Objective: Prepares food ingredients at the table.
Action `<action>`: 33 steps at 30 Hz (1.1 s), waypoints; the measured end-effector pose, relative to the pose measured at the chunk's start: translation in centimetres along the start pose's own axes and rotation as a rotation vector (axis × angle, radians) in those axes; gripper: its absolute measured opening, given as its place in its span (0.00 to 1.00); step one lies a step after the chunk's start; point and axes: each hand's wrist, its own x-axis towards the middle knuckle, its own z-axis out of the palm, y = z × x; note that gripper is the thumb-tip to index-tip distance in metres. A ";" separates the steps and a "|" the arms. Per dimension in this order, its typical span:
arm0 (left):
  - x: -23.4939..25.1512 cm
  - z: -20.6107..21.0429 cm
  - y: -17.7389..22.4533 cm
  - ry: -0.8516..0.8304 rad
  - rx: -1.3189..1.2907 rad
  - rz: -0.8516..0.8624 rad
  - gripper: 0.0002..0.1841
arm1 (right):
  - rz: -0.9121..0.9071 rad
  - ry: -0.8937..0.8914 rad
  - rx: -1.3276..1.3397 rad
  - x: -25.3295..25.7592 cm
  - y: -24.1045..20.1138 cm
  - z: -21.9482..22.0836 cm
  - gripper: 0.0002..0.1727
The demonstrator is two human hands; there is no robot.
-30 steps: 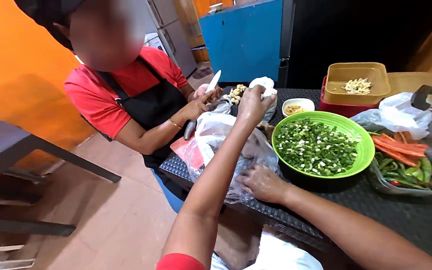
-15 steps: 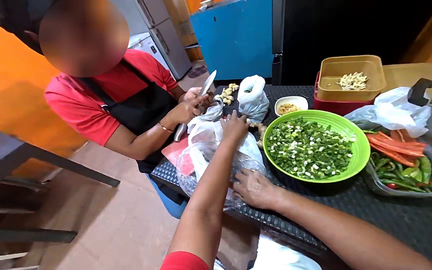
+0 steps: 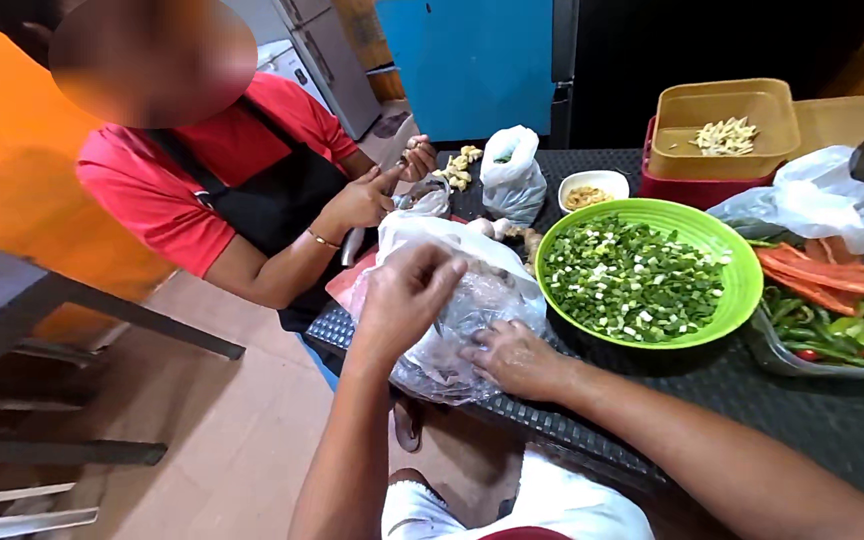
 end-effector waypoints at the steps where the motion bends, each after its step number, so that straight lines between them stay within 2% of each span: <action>1: -0.6 -0.3 -0.5 -0.152 0.098 -0.017 0.13 | -0.003 -0.001 0.004 0.0 0.0 0.0 0.23; 3: -1.0 0.2 -1.3 -0.466 0.285 -0.110 0.14 | -0.030 0.042 0.015 -0.2 0.1 0.3 0.22; 5: -0.8 1.7 -2.3 -0.577 0.427 -0.166 0.15 | -0.052 0.101 0.002 -0.2 0.2 0.7 0.21; 8: 0.0 2.8 -3.6 -0.465 0.473 -0.208 0.18 | -0.041 0.091 -0.010 -0.3 -0.1 0.6 0.23; 10: 0.5 2.5 -3.6 -0.322 0.457 -0.197 0.15 | -0.049 0.133 -0.015 -0.4 0.0 1.0 0.23; 12: 1.2 1.7 -3.0 -0.250 0.456 -0.209 0.13 | -0.053 0.159 -0.009 -0.5 0.1 1.3 0.22; 18: 2.9 0.9 -1.6 -0.215 0.493 -0.204 0.13 | -0.030 0.061 -0.020 -0.3 -0.4 0.5 0.23; 20: 2.8 2.2 -2.0 -0.196 0.507 -0.153 0.12 | -0.041 0.088 -0.010 -0.3 -0.2 0.7 0.22; 23: 2.0 5.2 -3.6 -0.249 0.591 0.029 0.07 | -0.060 0.122 -0.008 -0.4 0.0 0.9 0.21; 24: 1.8 5.8 -3.8 -0.292 0.644 0.026 0.07 | -0.055 0.102 -0.016 -0.4 -0.1 0.7 0.21; 26: 2.2 6.6 -3.5 -0.469 0.804 -0.195 0.12 | -0.040 0.078 -0.022 -0.4 -0.3 0.5 0.23; 28: 3.0 7.1 -3.7 -0.542 0.870 -0.383 0.18 | -0.028 0.072 -0.010 -0.4 -0.3 0.6 0.24; 29: 3.1 7.2 -3.9 -0.527 0.859 -0.423 0.19 | -0.025 0.060 -0.009 -0.3 -0.4 0.5 0.24; 33: 3.3 7.6 -3.8 -0.403 0.841 -0.393 0.24 | -0.032 0.074 -0.007 -0.2 -0.3 0.7 0.23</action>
